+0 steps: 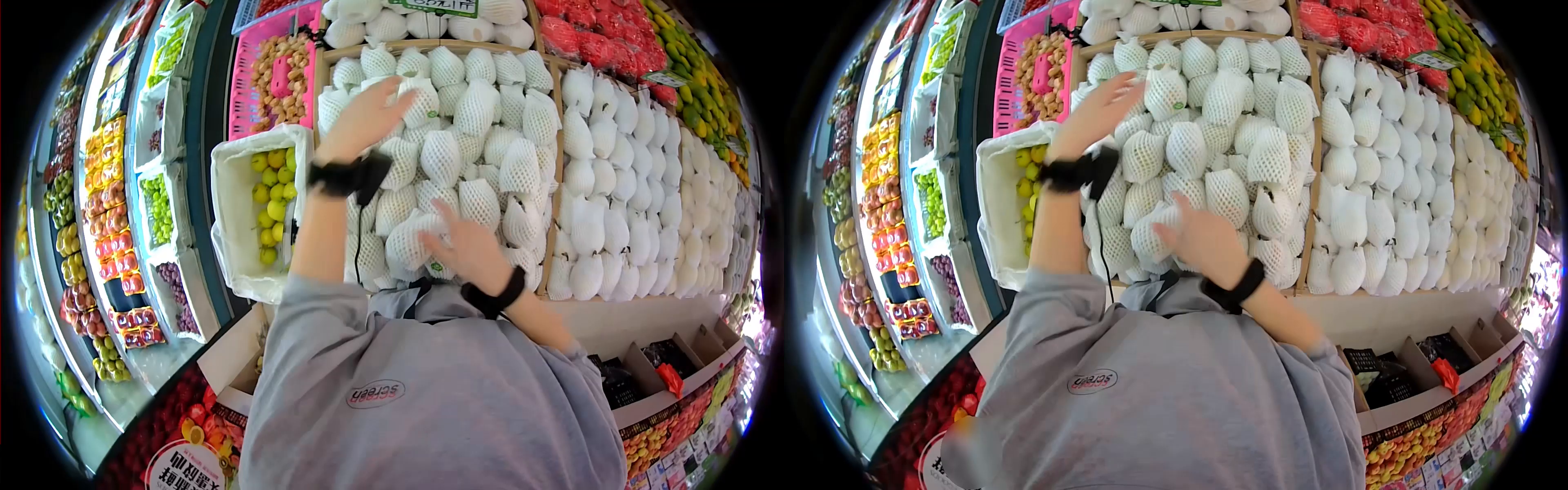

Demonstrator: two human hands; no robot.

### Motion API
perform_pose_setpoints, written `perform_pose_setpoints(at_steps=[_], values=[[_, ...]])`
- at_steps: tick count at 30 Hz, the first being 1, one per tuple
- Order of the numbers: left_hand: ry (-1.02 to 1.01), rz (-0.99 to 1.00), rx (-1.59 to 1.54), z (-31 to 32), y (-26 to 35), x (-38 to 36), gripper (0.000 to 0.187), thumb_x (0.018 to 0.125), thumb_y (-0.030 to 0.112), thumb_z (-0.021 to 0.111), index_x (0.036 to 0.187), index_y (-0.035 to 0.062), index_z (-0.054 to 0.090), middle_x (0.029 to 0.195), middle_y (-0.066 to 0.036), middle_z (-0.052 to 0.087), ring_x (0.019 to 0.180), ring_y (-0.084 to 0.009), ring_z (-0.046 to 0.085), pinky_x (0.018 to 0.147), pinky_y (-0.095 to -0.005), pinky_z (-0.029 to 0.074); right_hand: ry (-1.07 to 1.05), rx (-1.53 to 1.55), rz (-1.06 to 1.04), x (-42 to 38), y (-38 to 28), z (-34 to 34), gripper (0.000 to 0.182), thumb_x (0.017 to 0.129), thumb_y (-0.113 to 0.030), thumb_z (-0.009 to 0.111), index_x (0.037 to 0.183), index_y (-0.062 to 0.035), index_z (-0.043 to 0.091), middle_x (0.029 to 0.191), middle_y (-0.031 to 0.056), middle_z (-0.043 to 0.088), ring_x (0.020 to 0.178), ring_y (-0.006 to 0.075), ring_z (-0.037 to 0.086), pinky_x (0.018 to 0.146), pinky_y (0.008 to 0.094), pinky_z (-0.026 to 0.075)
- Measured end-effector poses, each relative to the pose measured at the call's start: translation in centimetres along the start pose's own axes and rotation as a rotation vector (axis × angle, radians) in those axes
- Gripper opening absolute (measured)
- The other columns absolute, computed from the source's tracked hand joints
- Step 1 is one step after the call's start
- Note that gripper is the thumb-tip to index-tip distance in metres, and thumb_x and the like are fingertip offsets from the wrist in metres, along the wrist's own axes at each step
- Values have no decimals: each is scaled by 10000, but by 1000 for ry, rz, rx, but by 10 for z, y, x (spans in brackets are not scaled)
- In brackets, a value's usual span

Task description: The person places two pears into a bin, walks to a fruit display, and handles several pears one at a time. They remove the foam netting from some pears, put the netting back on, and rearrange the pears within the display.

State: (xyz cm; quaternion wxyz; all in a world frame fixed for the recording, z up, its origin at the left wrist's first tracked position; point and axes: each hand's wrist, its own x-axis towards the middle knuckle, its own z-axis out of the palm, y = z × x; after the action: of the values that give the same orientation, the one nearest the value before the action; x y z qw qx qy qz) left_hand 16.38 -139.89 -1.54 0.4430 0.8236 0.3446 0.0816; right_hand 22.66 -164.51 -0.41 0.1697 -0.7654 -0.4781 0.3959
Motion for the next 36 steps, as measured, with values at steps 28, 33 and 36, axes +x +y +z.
perform_pose_setpoints(at_steps=[28,33,36], values=[[-342,405,822,155,11,52,298,810,245,502,1072,135,594,1262,-12,460,1278,-267,294,945,-549,305,253,-236,-83,187,143,-120,530,604,-264,698,1078,-154,487,1039,231,406,916,384,486,866,389,422],[-99,217,626,144,-4,52,330,774,191,518,1086,94,565,1290,-41,423,1240,-319,328,938,-495,348,142,-273,-134,205,150,-97,614,594,-249,720,1121,-134,427,1083,235,387,935,412,488,849,413,433],[-110,328,449,129,-23,49,314,763,144,504,1062,67,562,1232,-76,466,1172,-323,400,941,-465,359,37,-385,-28,216,150,-84,693,614,-302,724,1192,-134,380,1123,252,393,951,413,489,874,419,415]])
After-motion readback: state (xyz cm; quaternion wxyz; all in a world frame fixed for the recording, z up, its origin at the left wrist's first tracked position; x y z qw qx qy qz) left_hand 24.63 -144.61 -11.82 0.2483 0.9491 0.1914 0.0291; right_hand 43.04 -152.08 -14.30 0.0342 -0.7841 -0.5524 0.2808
